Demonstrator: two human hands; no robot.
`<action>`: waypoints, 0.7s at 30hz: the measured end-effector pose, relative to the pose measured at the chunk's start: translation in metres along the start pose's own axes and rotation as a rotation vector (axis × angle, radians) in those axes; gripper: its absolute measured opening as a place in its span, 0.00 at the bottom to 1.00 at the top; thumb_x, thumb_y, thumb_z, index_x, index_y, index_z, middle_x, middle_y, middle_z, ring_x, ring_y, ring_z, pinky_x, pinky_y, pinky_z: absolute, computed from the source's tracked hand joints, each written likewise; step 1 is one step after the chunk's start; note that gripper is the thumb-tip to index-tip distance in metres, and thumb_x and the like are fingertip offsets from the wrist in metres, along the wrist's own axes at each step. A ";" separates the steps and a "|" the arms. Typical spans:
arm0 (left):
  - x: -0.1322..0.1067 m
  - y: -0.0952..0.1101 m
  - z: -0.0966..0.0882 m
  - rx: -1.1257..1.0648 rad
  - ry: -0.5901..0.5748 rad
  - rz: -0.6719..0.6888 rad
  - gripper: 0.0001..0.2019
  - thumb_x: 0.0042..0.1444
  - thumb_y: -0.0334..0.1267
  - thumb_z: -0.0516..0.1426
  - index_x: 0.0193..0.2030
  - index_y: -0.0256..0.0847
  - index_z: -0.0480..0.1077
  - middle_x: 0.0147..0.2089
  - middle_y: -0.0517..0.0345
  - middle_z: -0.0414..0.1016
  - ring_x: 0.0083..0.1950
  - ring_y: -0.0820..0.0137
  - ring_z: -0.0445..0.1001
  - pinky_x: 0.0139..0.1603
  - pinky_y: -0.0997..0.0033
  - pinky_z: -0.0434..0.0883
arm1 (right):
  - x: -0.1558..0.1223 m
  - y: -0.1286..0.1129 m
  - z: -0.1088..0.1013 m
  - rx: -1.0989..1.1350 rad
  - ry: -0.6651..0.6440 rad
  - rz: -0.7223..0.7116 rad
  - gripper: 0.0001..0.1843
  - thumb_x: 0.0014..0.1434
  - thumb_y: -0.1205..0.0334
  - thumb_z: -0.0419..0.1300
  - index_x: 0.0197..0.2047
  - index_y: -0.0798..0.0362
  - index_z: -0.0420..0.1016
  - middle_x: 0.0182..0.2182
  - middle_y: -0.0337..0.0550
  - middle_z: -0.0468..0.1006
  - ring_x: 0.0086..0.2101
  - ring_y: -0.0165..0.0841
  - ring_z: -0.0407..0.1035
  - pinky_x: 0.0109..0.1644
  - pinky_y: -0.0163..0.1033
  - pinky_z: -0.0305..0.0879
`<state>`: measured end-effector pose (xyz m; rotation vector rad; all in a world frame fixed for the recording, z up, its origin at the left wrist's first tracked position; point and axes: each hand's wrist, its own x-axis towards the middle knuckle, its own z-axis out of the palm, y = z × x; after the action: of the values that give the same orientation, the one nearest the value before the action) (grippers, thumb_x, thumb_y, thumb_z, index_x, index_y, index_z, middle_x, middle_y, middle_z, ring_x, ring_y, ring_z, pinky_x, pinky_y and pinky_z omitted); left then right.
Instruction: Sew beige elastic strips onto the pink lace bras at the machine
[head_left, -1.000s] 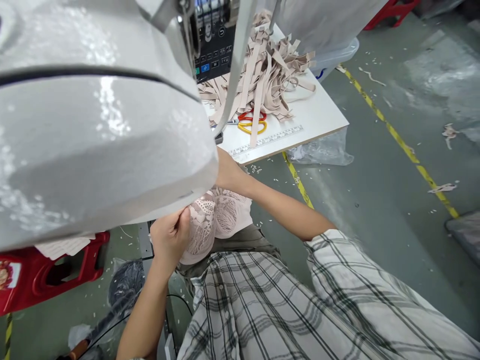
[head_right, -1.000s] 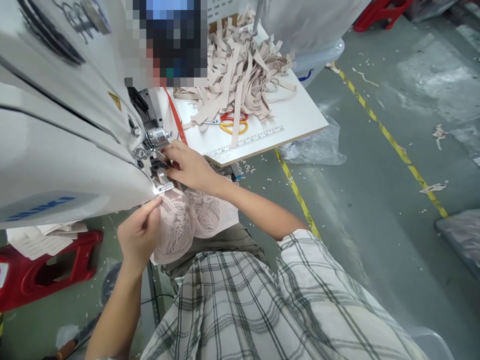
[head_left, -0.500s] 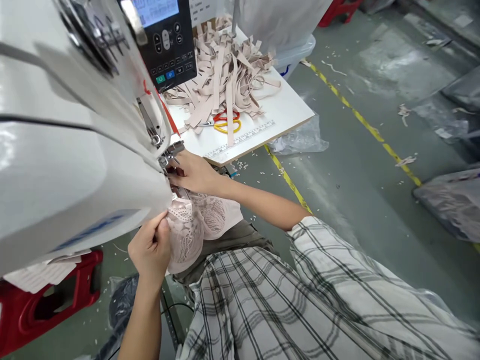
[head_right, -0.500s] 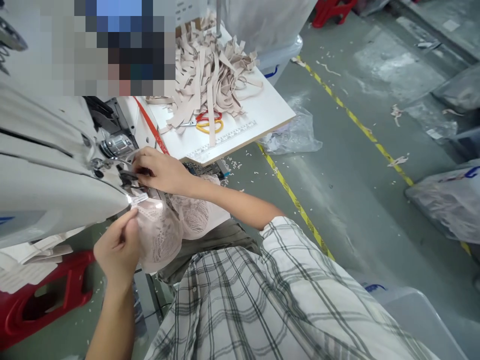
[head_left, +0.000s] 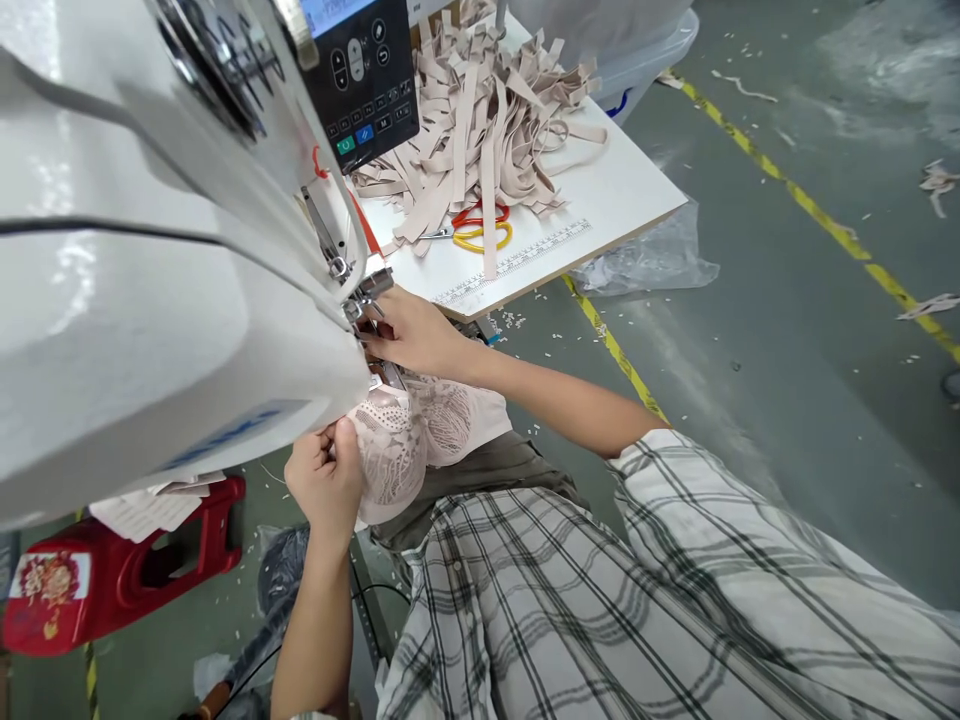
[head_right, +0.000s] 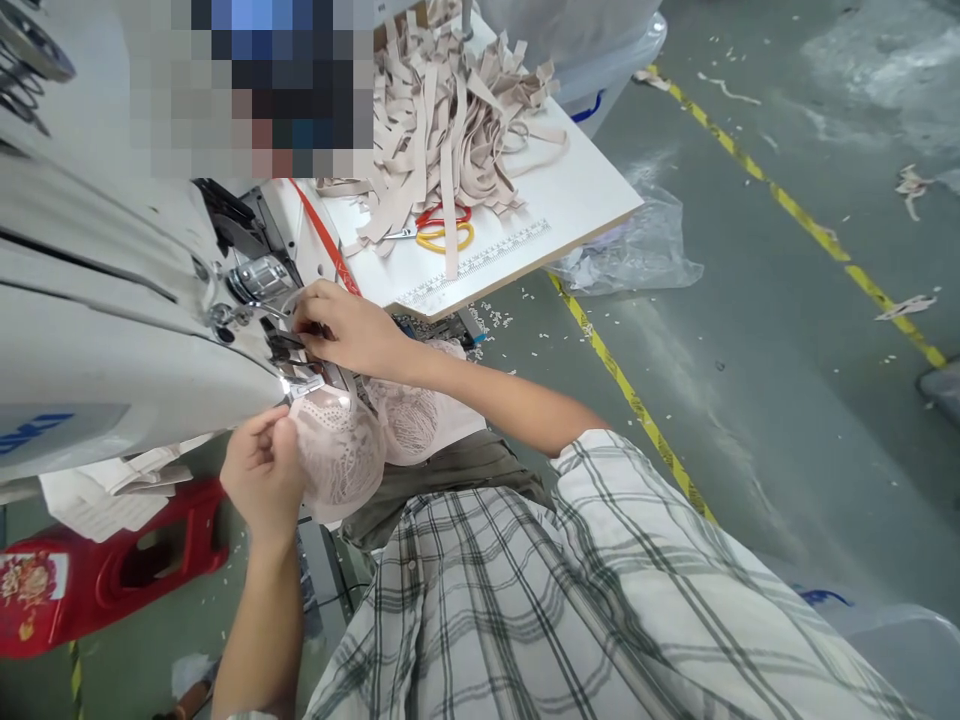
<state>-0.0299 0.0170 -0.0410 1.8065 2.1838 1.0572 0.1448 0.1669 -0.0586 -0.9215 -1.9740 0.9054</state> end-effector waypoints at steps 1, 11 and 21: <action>0.000 0.001 0.001 0.001 -0.002 -0.006 0.12 0.62 0.44 0.59 0.43 0.38 0.79 0.37 0.54 0.80 0.33 0.72 0.76 0.38 0.75 0.72 | 0.000 0.000 -0.001 0.001 -0.005 0.006 0.01 0.63 0.66 0.57 0.38 0.53 0.68 0.45 0.44 0.70 0.42 0.34 0.67 0.49 0.38 0.66; 0.004 0.012 0.005 0.014 -0.010 -0.009 0.12 0.62 0.44 0.59 0.40 0.38 0.78 0.36 0.55 0.78 0.34 0.71 0.75 0.36 0.74 0.70 | -0.001 0.001 -0.004 0.034 -0.008 0.014 0.03 0.65 0.63 0.56 0.40 0.53 0.69 0.45 0.44 0.68 0.41 0.33 0.66 0.46 0.37 0.66; 0.009 0.018 0.005 -0.005 -0.047 -0.026 0.11 0.60 0.45 0.59 0.33 0.40 0.73 0.32 0.58 0.76 0.35 0.70 0.75 0.37 0.73 0.71 | 0.000 -0.001 -0.008 0.104 0.006 0.010 0.02 0.61 0.69 0.57 0.38 0.53 0.68 0.44 0.43 0.69 0.42 0.34 0.65 0.47 0.37 0.64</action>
<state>-0.0149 0.0278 -0.0314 1.7769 2.1696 1.0038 0.1514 0.1691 -0.0542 -0.8739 -1.8999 1.0003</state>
